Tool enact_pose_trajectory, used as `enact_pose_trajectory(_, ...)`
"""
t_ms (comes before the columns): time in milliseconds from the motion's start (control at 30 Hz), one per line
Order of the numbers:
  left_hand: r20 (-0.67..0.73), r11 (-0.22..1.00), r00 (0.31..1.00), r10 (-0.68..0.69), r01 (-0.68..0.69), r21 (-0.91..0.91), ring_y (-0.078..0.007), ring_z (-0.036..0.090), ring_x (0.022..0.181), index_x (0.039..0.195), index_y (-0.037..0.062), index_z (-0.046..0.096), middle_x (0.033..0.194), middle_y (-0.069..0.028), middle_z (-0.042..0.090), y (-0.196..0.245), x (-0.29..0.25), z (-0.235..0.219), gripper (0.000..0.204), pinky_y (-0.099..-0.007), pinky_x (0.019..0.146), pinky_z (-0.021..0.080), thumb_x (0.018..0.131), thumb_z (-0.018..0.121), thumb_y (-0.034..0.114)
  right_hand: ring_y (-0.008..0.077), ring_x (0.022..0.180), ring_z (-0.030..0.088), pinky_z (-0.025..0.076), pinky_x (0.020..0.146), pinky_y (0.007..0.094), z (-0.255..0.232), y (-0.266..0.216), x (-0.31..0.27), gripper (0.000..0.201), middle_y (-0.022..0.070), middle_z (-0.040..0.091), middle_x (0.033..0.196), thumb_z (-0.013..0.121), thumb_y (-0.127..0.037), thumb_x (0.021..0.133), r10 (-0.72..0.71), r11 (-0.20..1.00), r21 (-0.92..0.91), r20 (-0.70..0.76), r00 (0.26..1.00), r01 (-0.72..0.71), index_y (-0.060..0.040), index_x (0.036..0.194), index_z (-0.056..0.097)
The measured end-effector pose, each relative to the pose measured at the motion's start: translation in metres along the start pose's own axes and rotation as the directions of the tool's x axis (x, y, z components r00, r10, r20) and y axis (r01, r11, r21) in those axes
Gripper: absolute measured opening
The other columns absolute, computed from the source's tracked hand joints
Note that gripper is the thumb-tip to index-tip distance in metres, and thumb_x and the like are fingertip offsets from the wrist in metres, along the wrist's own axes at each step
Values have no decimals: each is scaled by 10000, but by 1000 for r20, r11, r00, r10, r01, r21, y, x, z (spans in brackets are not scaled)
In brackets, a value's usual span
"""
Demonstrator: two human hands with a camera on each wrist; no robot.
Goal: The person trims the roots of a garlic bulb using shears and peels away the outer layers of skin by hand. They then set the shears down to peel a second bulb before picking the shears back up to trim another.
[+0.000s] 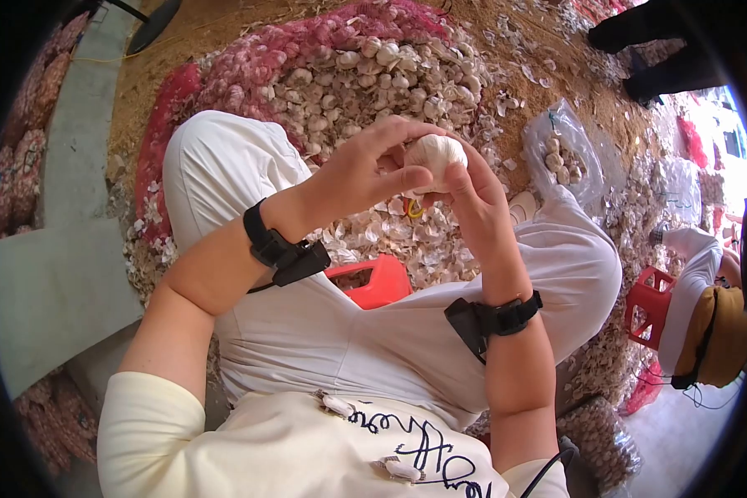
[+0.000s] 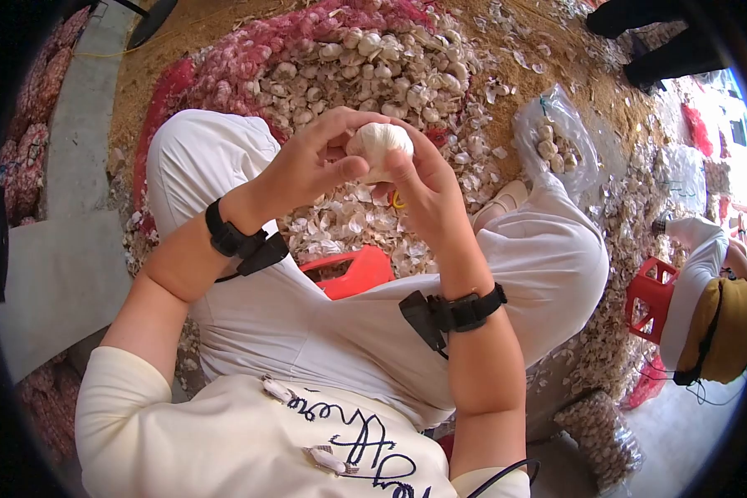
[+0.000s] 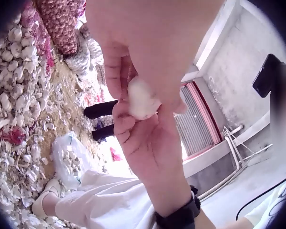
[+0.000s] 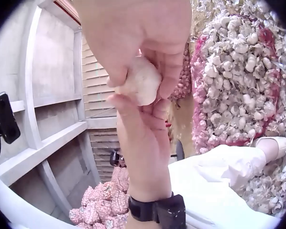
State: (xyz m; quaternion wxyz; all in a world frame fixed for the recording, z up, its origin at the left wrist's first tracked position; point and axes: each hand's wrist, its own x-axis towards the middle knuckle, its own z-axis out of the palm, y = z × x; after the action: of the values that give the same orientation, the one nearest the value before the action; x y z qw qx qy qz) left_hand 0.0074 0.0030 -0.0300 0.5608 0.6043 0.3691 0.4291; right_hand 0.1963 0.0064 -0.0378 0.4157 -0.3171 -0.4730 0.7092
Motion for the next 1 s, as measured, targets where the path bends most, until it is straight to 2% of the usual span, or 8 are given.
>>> enact_pose_trajectory(100, 26, 986, 995, -98, 93, 138, -137, 612, 978, 1226, 27, 501, 1070, -53, 616, 8, -3, -5, 389, -290, 814, 518, 946, 602, 277, 101, 881, 603, 495, 679, 223, 2, 2, -1, 523, 51, 609, 1097, 516, -359, 981, 13, 996, 86, 50, 999, -17, -4, 1355, 426)
enact_pose_trajectory(400, -136, 966, 984, -115, 142, 218, -61, 542, 741, 1098, 44, 578, 874, -32, 612, 9, -4, -6, 313, -229, 645, 463, 966, 554, 327, 85, 765, 584, 465, 630, 215, 5, 4, -4, 516, 40, 622, 984, 470, -408, 991, 50, 999, -14, 88, 995, -49, -1, 1308, 464)
enact_pose_trajectory(600, -34, 978, 994, -107, 111, 176, -88, 585, 829, 1122, 19, 565, 926, -40, 629, 9, -8, 1, 382, -269, 735, 495, 957, 561, 363, 86, 711, 589, 455, 589, 219, 3, 1, -5, 497, 41, 627, 914, 432, -422, 1000, 119, 989, 85, 59, 991, -124, -4, 1263, 493)
enact_pose_trajectory(733, -67, 975, 988, -139, 148, 165, -95, 596, 888, 1151, -1, 550, 954, -46, 635, 5, -5, -3, 438, -270, 780, 497, 936, 595, 378, 91, 700, 594, 459, 571, 223, 0, 5, -4, 496, 42, 629, 915, 434, -407, 1003, 99, 994, 47, 47, 994, -101, -2, 1284, 482)
enact_pose_trajectory(800, -41, 951, 985, -165, 170, 256, -111, 619, 844, 1149, 8, 584, 957, -67, 652, 10, -3, -7, 415, -266, 747, 507, 904, 641, 337, 93, 694, 595, 466, 575, 221, 1, 3, -4, 491, 44, 633, 934, 451, -396, 1001, 86, 996, 25, 43, 995, -87, -1, 1290, 481)
enact_pose_trajectory(833, -41, 951, 985, -168, 173, 256, -111, 619, 844, 1149, 8, 584, 957, -67, 652, 15, -2, -10, 415, -266, 747, 507, 904, 641, 337, 99, 689, 597, 472, 585, 228, 3, 0, -4, 476, 51, 641, 934, 493, -378, 986, 63, 992, -110, -40, 997, -67, -8, 1286, 495)
enact_pose_trajectory(900, -2, 815, 999, 39, -31, 579, -139, 645, 766, 1114, 30, 639, 921, -95, 673, 23, -2, -14, 331, -278, 695, 521, 867, 658, 250, 106, 684, 599, 478, 596, 235, 4, 0, -4, 464, 57, 650, 934, 536, -361, 972, 34, 969, -241, -119, 992, -62, -16, 1282, 510)
enact_pose_trajectory(1000, -26, 789, 996, 87, -53, 612, -167, 647, 682, 1061, 45, 679, 858, -112, 680, 20, -4, -12, 272, -297, 634, 524, 827, 656, 182, 118, 682, 601, 481, 619, 250, 4, 4, -6, 440, 66, 661, 886, 614, -322, 930, -12, 884, -464, -148, 989, -58, -34, 1256, 547)
